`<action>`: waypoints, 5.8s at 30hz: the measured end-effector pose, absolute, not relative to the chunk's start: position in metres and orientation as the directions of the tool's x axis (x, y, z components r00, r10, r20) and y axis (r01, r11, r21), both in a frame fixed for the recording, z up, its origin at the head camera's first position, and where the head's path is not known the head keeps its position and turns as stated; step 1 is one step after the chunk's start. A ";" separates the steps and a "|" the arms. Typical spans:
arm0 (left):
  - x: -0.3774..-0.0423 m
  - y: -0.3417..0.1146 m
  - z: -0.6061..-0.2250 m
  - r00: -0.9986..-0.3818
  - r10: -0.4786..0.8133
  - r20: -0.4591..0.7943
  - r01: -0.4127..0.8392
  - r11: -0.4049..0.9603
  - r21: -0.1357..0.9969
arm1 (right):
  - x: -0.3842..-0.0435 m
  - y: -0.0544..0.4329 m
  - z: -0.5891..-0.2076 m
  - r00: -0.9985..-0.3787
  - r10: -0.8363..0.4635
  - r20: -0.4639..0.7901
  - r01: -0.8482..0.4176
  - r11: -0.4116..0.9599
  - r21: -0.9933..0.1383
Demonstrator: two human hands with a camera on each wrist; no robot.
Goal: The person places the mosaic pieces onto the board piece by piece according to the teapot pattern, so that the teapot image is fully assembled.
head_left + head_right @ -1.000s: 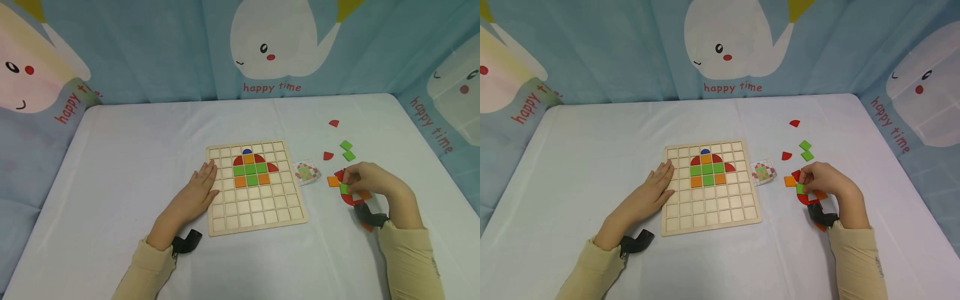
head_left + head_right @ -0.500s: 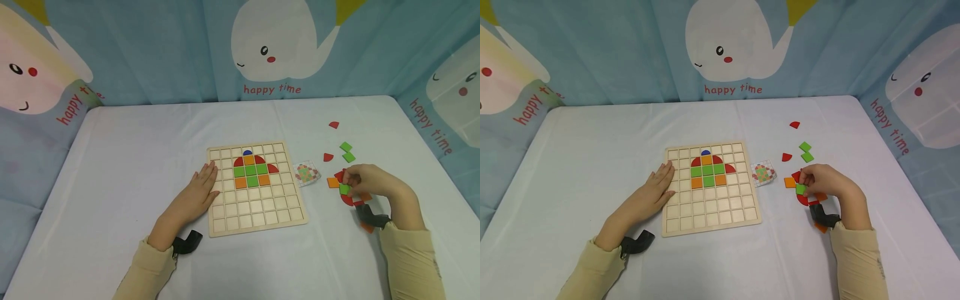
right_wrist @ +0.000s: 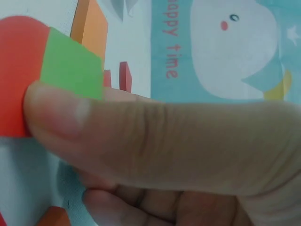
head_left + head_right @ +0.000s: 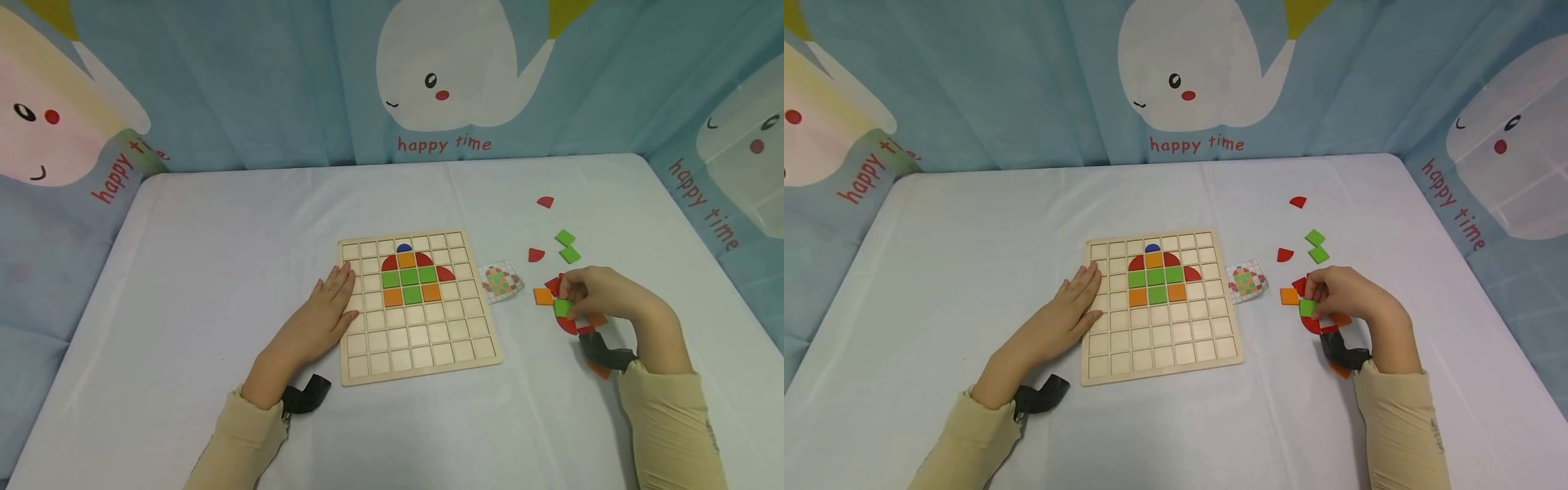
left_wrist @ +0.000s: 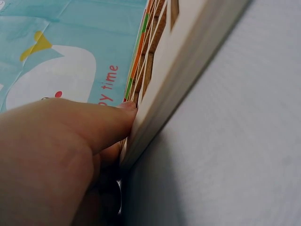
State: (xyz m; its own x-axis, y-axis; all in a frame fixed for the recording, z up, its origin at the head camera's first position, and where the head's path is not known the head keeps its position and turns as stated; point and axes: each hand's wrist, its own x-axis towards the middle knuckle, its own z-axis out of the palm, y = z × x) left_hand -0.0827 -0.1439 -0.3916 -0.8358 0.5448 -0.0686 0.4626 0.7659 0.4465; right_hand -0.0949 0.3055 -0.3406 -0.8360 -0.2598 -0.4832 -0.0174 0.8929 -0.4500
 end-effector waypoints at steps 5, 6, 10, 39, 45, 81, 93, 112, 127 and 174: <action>-0.083 -0.144 -0.392 -0.836 0.545 -0.071 0.462 0.767 0.445 | -0.095 0.307 -0.341 -0.852 -0.257 -0.456 -0.026 0.891 -0.453; -0.083 -0.144 -0.392 -0.836 0.543 -0.071 0.461 0.767 0.446 | -0.095 0.307 -0.341 -0.857 -0.256 -0.447 -0.028 0.889 -0.456; -0.082 -0.144 -0.392 -0.839 0.538 -0.078 0.453 0.772 0.447 | -0.097 0.307 -0.342 -0.878 -0.251 -0.407 -0.036 0.883 -0.468; -0.083 -0.145 -0.391 -0.837 0.544 -0.063 0.465 0.766 0.443 | -0.094 0.301 -0.331 -0.985 -0.142 -0.093 -0.058 0.795 -0.603; -0.084 -0.144 -0.392 -0.836 0.545 -0.056 0.469 0.765 0.441 | -0.094 0.287 -0.327 -0.984 -0.151 -0.099 -0.050 0.754 -0.655; -0.083 -0.144 -0.393 -0.837 0.542 -0.076 0.456 0.768 0.450 | -0.114 0.145 -0.339 -0.835 -0.539 -0.105 -0.273 0.574 -0.772; -0.083 -0.143 -0.388 -0.838 0.540 -0.085 0.451 0.771 0.450 | -0.113 0.109 -0.355 -0.759 -0.640 -0.121 -0.314 0.522 -0.793; -0.082 -0.147 -0.393 -0.844 0.531 -0.076 0.448 0.775 0.446 | -0.112 0.092 -0.359 -0.773 -0.618 -0.145 -0.326 0.583 -0.744; -0.085 -0.141 -0.390 -0.834 0.547 -0.065 0.462 0.759 0.459 | -0.110 0.095 -0.356 -0.798 -0.578 -0.171 -0.291 0.617 -0.731; -0.083 -0.143 -0.392 -0.838 0.541 -0.071 0.457 0.767 0.450 | -0.089 0.281 -0.340 -0.955 -0.134 -0.264 0.074 0.754 -0.652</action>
